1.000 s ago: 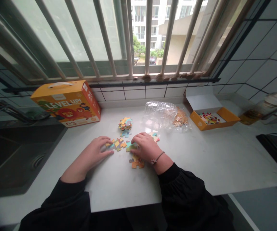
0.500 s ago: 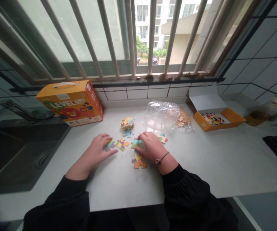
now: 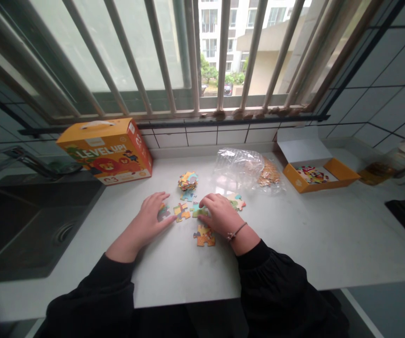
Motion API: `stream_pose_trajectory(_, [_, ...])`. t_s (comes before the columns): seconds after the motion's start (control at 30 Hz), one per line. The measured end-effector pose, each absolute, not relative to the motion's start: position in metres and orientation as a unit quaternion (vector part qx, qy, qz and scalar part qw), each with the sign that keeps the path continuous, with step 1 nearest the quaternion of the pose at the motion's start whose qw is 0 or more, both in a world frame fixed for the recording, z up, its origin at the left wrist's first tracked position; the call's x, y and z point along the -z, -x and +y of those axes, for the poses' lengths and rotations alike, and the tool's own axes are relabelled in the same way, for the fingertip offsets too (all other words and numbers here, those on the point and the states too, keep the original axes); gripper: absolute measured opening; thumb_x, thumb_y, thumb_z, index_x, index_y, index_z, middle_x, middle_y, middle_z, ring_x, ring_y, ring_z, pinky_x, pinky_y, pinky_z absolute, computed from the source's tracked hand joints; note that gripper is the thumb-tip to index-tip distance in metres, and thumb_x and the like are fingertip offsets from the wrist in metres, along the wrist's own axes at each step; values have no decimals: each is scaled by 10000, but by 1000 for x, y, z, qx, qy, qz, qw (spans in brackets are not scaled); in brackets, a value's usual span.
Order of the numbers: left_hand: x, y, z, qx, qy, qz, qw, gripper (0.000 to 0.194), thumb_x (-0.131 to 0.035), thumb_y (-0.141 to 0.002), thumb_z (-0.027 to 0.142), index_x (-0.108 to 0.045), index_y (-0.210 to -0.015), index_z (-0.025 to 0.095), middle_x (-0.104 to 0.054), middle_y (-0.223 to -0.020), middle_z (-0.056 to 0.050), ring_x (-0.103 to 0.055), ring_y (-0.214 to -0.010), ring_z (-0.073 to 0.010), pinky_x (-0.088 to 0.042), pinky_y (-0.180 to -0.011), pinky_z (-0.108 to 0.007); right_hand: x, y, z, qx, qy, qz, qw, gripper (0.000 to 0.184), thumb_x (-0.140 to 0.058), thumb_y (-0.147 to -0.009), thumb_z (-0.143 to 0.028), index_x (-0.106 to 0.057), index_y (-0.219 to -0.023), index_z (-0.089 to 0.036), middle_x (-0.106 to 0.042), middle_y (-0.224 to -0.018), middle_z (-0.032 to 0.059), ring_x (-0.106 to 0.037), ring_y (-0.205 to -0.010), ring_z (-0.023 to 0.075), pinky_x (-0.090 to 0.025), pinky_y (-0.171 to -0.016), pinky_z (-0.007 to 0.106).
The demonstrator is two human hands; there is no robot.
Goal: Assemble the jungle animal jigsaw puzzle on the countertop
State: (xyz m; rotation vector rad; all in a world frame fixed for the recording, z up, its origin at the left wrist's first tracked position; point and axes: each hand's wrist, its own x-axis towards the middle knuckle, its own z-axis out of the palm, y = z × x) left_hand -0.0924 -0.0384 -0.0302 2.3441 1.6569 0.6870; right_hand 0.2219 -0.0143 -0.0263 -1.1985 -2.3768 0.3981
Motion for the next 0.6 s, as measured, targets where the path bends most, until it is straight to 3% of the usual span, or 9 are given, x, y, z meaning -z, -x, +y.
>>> stream_pose_trajectory(0.13, [27, 109, -36, -214, -771, 584, 133, 563, -878, -865, 446, -724, -1347, 198, -697, -1401, -155, -636, -1332, -382, -517, -1194, -571, 26, -219, -15, -141, 436, -861, 220, 219, -882, -953, -284, -739, -1114, -243, -758, -1234, 88, -683, -1154, 299, -552, -1024, 453])
stream_pose_trajectory(0.3, [15, 112, -40, -202, -806, 518, 204, 322, -776, -955, 366, -793, -1257, 254, -738, -1341, -105, -678, -1239, -323, -541, -1139, -519, 28, -223, -11, -149, 418, -866, 232, 235, -872, -953, -279, -725, -1132, -244, -764, -1241, 89, -688, -1165, 295, -556, -1036, 446])
stream_pose_trajectory(0.5, [20, 93, -41, -225, -805, 514, 194, 605, -897, -878, 482, -716, -1406, 246, -693, -1481, -140, -631, -1372, -367, -497, -1228, -582, 26, -280, -2, -91, 531, -785, 306, 233, -755, -1017, -392, -734, -1197, -245, -760, -1227, 127, -704, -1188, 337, -567, -1049, 500])
stream_pose_trajectory(0.6, [25, 84, -39, -233, -812, 496, 200, 543, -852, -928, 430, -708, -1421, 255, -678, -1515, -139, -609, -1427, -357, -487, -1256, -580, 31, -301, -4, -111, 521, -797, 284, 322, -781, -973, -406, -747, -1254, -250, -753, -1337, 133, -698, -1275, 345, -560, -1120, 528])
